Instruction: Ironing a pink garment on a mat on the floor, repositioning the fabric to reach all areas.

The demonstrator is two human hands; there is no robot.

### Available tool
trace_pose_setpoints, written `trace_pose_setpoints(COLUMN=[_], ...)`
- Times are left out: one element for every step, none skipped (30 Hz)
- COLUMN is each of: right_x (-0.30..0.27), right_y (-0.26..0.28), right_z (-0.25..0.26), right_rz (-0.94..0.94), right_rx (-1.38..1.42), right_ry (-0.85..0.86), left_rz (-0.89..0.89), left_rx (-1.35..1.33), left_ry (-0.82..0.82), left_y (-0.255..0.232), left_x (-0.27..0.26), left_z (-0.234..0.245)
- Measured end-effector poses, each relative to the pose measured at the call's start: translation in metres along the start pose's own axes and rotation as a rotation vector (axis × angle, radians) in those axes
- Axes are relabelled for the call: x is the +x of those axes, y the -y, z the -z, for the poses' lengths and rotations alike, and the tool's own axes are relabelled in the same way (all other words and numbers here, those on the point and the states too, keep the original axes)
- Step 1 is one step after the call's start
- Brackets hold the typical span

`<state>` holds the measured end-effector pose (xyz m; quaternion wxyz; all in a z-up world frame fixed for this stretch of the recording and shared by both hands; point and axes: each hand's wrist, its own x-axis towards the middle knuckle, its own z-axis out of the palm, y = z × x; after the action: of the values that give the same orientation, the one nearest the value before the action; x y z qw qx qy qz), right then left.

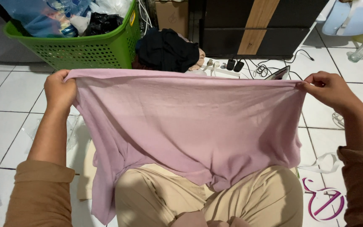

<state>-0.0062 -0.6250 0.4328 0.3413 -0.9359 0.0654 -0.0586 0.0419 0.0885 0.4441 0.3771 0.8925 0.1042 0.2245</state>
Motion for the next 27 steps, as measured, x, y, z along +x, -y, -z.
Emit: trace_pose_setpoints(right_x=[-0.001,-0.002,-0.003,0.000,0.004,0.007,0.005,0.002,-0.001,-0.011,-0.020,-0.030,-0.041,-0.053,-0.064,-0.079,-0.094,-0.110,-0.127,-0.143,-0.159,-0.175,-0.190,-0.206,-0.201,-0.203,-0.211], right_y=[0.002,0.004,0.006,-0.008,-0.022,-0.035,-0.037,-0.038,-0.039,-0.033,-0.028,-0.023,-0.022,-0.022,-0.022,-0.023,-0.023,-0.025,-0.033,-0.041,-0.049,-0.047,-0.045,-0.043,-0.068,-0.093,-0.116], right_z=[-0.001,-0.001,-0.002,-0.002,-0.002,-0.001,0.000,0.001,0.003,0.007,0.011,0.015,0.019,0.023,0.027,0.027,0.027,0.026,0.020,0.013,0.006,0.010,0.014,0.017,0.038,0.062,0.084], right_rz=[-0.002,-0.004,-0.007,-0.007,0.053,0.114,0.115,0.117,0.119,0.120,0.109,0.098,0.100,0.059,0.017,0.020,-0.044,-0.112,-0.111,-0.116,-0.121,-0.118,-0.129,-0.141,-0.139,-0.134,-0.129], right_rx=[0.001,0.070,0.139,0.139,0.265,0.391,0.391,0.436,0.480,0.480,0.428,0.378,0.379,0.315,0.250,0.250,0.144,0.042,0.042,-0.048,-0.139,-0.139,-0.150,-0.159,-0.158,-0.117,-0.077], right_ry=[0.001,0.016,0.031,0.032,0.092,0.152,0.153,0.189,0.225,0.225,0.237,0.247,0.246,0.271,0.295,0.293,0.359,0.421,0.420,0.518,0.615,0.614,0.721,0.828,0.827,0.754,0.679], left_rz=[0.000,-0.013,-0.026,-0.025,-0.003,0.018,0.019,0.017,0.015,0.014,-0.006,-0.027,-0.029,-0.017,-0.005,-0.006,0.015,0.036,0.035,0.070,0.105,0.103,0.232,0.361,0.360,0.351,0.343], left_rx=[0.001,-0.012,-0.025,-0.024,-0.027,-0.032,-0.031,-0.025,-0.019,-0.019,-0.023,-0.027,-0.027,-0.027,-0.028,-0.030,-0.053,-0.074,-0.075,-0.138,-0.200,-0.200,-0.116,-0.029,-0.028,-0.073,-0.118], left_ry=[0.002,0.006,0.011,0.011,0.006,-0.001,-0.002,-0.008,-0.013,-0.015,-0.031,-0.048,-0.051,-0.047,-0.044,-0.047,-0.039,-0.030,-0.031,0.054,0.138,0.135,0.244,0.354,0.352,0.405,0.457], left_y=[0.003,0.007,0.010,0.011,0.012,0.013,0.015,0.017,0.019,0.018,0.017,0.016,0.011,0.006,0.002,0.011,0.020,0.029,0.041,0.052,0.064,0.060,0.057,0.055,0.073,0.092,0.111], left_x=[0.001,0.001,0.002,0.002,0.002,0.002,0.002,0.001,0.001,-0.004,-0.009,-0.014,-0.024,-0.035,-0.046,-0.057,-0.068,-0.079,-0.092,-0.105,-0.118,-0.130,-0.141,-0.152,-0.145,-0.139,-0.132], left_z=[0.000,-0.001,-0.001,0.000,0.001,0.002,0.006,0.009,0.012,0.019,0.025,0.032,0.042,0.051,0.060,0.067,0.074,0.080,0.087,0.094,0.100,0.109,0.118,0.126,0.135,0.142,0.149])
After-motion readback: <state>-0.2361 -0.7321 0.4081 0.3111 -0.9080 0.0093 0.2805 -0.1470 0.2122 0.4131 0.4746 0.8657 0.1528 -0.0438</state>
